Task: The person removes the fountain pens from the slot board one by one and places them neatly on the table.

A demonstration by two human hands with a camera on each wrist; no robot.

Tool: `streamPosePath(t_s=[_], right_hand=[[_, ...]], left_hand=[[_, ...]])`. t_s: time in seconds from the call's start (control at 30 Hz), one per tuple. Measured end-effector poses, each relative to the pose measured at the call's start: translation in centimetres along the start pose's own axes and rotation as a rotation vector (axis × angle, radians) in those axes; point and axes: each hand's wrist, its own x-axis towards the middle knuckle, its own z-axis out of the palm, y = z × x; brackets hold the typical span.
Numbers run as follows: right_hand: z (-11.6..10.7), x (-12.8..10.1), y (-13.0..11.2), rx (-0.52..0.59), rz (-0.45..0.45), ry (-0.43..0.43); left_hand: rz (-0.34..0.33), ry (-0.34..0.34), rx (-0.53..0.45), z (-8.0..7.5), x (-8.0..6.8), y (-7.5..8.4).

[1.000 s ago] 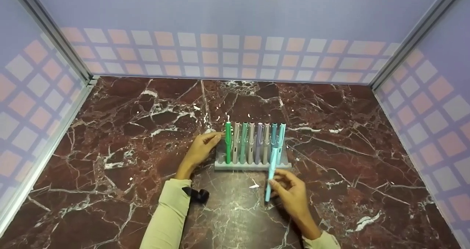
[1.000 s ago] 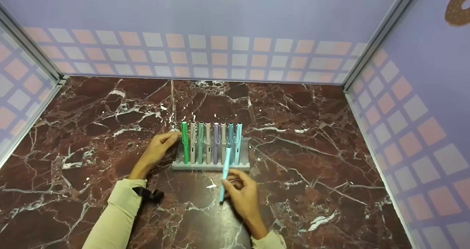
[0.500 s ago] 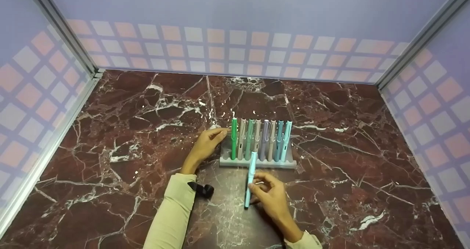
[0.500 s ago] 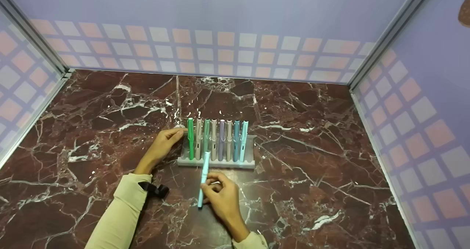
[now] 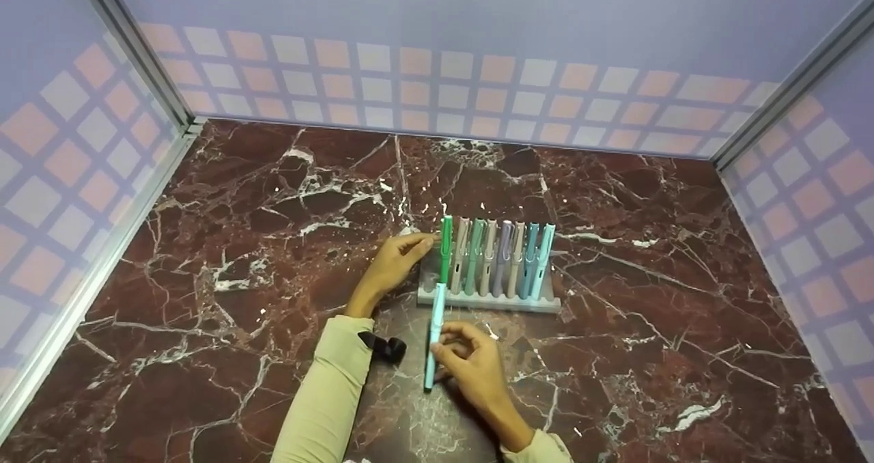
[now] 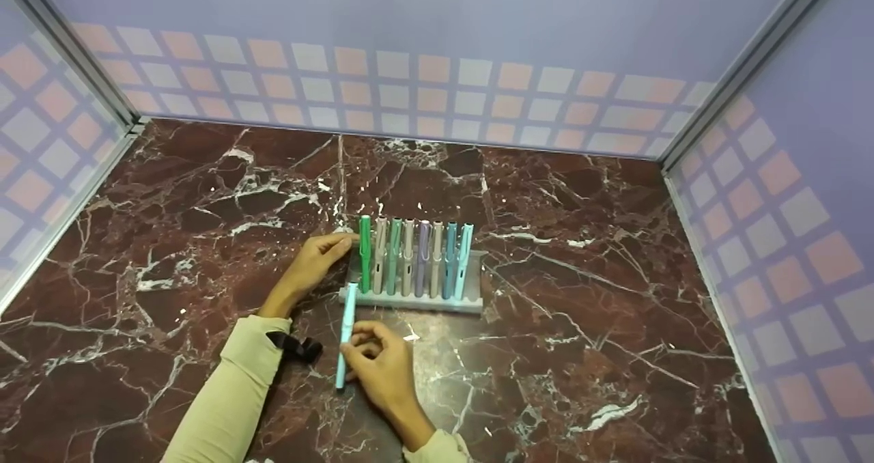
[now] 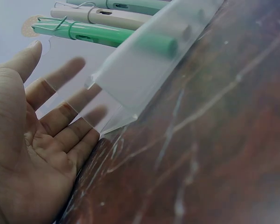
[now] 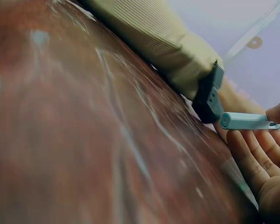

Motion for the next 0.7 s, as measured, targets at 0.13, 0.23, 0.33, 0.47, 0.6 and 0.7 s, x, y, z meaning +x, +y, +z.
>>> streamPosePath(t_s=[0.13,0.23,0.33,0.47,0.6,0.7], right_hand=[[1.0,0.3,0.2,-0.021,0.002,-0.016],[1.4,0.3,0.2,-0.033,0.001,-0.010],[1.6,0.2,0.2,-0.053,0.000,0.003],[1.6,0.1,0.2,-0.121,0.010,0.027],[2.0,0.0,0.2,-0.228,0.027,0.082],[2.4,-0.1,0.2,-0.300,0.041,0.135]], left_hand=[[-0.008,-0.006,0.006,0.0,0.0,0.1],[-0.008,-0.010,0.001,-0.1,0.0,0.1],[-0.001,-0.008,-0.002,-0.1,0.0,0.1],[0.001,-0.008,0.004,0.0,0.0,0.1],[-0.003,-0.011,0.001,0.0,0.1,0.0],[-0.004,-0.010,-0.004,0.0,0.1,0.0]])
